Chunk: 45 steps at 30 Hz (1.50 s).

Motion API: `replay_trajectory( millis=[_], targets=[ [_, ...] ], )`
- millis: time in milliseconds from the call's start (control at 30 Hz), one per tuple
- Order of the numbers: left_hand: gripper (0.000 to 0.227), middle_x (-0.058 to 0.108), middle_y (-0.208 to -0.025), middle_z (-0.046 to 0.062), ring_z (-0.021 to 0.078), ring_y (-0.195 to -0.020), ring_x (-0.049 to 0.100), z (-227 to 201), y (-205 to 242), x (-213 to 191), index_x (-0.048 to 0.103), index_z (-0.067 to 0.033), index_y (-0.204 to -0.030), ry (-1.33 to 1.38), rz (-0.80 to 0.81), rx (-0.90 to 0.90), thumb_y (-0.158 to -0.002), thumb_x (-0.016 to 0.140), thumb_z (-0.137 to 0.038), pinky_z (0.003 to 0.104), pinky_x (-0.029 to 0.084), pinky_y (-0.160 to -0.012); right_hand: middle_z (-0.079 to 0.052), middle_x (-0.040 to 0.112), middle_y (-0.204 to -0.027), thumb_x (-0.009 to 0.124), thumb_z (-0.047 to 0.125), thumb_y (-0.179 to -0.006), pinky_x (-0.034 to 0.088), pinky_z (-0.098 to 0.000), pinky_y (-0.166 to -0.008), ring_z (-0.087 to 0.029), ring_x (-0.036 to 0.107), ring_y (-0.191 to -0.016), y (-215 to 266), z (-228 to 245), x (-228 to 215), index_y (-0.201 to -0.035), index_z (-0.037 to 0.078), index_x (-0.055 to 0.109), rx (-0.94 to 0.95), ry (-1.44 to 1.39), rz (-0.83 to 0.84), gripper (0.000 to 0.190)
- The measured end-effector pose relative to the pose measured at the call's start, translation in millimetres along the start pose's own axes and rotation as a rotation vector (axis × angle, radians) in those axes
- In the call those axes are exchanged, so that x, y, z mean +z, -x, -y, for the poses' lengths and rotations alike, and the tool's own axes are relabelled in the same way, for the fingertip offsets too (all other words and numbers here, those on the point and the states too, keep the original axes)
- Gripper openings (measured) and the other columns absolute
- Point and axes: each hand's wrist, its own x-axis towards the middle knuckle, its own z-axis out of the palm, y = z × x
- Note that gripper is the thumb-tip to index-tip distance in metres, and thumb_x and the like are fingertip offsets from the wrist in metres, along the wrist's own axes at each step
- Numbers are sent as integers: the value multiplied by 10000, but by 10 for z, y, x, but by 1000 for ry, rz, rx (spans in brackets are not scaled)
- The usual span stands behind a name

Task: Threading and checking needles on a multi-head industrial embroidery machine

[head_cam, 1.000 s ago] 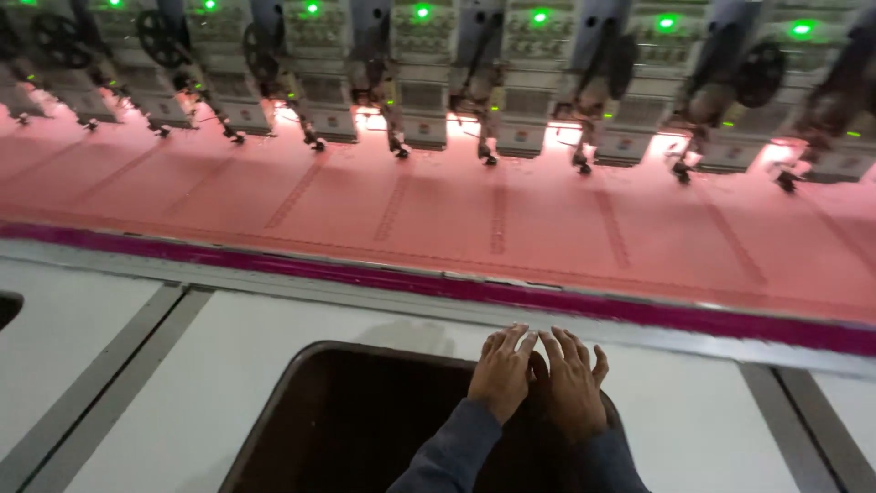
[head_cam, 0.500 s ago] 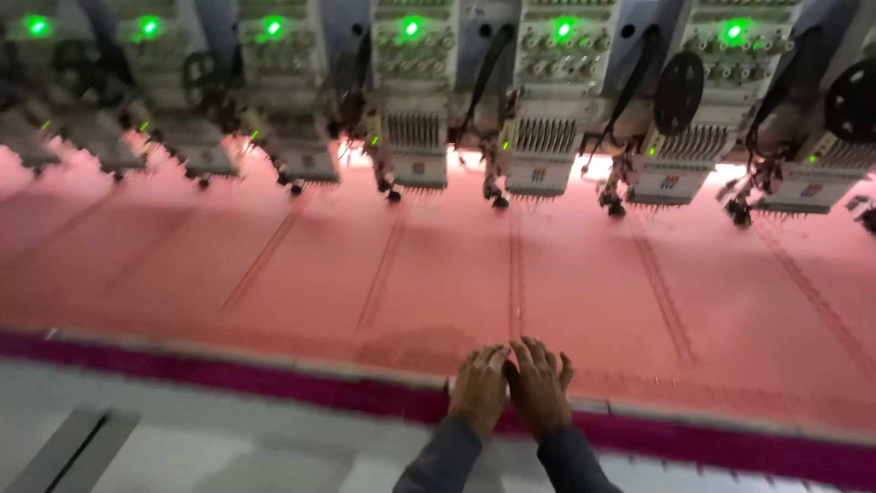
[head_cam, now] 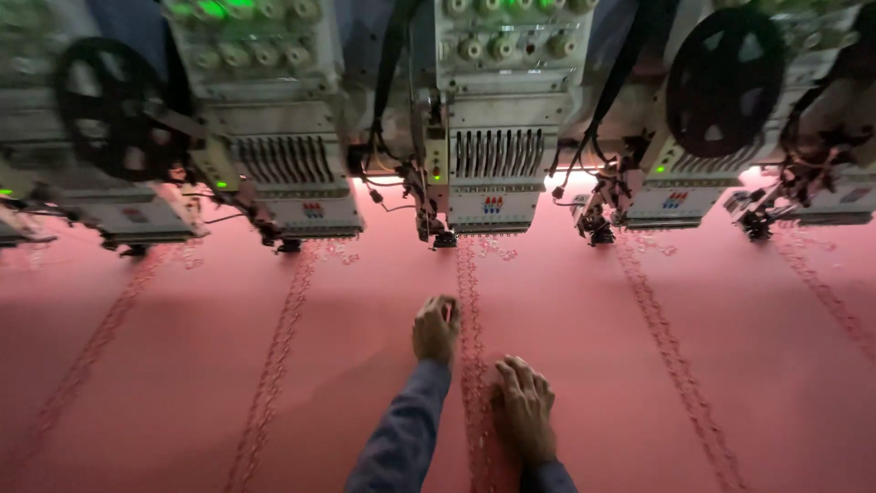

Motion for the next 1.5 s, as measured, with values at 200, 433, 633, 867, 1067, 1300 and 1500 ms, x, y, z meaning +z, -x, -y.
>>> replay_trajectory(
  millis=[200, 433, 633, 867, 1067, 1300, 1500],
  targets=[
    [175, 708, -861, 66, 325, -782, 705, 315, -1032, 703, 750, -281, -1064, -33, -71, -144, -1008, 602, -356, 514, 543, -669, -33, 572, -1425, 676, 190, -800, 404, -469, -1083, -283, 521, -1304, -521, -125, 344, -1335, 206, 607, 96, -124, 30, 540],
    [221, 795, -1024, 104, 368, -886, 749, 466, -1509, 1122, 802, -323, -1147, -91, -111, -223, -937, 733, -318, 552, 594, -746, -66, 609, -1351, 683, 163, -779, 402, -478, -1092, -304, 527, -1274, -836, -58, 311, -1257, 148, 649, 106, -212, -2, 479],
    [231, 777, -1072, 147, 410, -975, 727, 356, -1597, 1087, 800, -336, -1152, -102, -29, -352, -930, 745, -302, 571, 556, -812, -83, 632, -1349, 653, 211, -893, 407, -442, -1114, -294, 536, -1288, -904, -46, 328, -1223, 120, 677, 134, -223, -38, 344],
    [310, 780, -1014, 154, 410, -941, 728, 407, -1563, 1228, 778, -318, -1214, -218, -44, -327, -906, 759, -347, 585, 561, -790, -92, 623, -1350, 697, 105, -759, 408, -450, -1112, -304, 540, -1282, -899, -125, 244, -1233, 116, 670, 97, -253, -18, 475],
    [234, 785, -1019, 133, 375, -902, 740, 347, -1465, 1013, 790, -238, -1145, -262, -5, -257, -918, 732, -249, 534, 578, -748, -34, 622, -1369, 697, 244, -846, 395, -469, -1063, -282, 540, -1274, -960, -127, 383, -1215, 200, 684, 108, -183, 0, 371],
    [74, 729, -884, 14, 174, -698, 692, 252, -1287, 467, 747, -194, -982, 161, -10, 168, -968, 678, -174, 345, 539, -630, -75, 712, -1191, 612, 156, -854, 463, -485, -943, -325, 638, -1118, -1562, -60, 498, -1180, 185, 696, 206, -353, 42, 338],
    [172, 695, -1203, 166, 438, -1109, 685, -166, -847, -160, 784, -114, -1040, 532, 330, 286, -882, 723, -83, 539, 579, -927, -159, 751, -1137, 503, 134, -947, 548, -496, -967, -345, 701, -1104, -2289, -90, 613, -1269, 116, 688, 571, -1049, 259, 372]
  ],
)
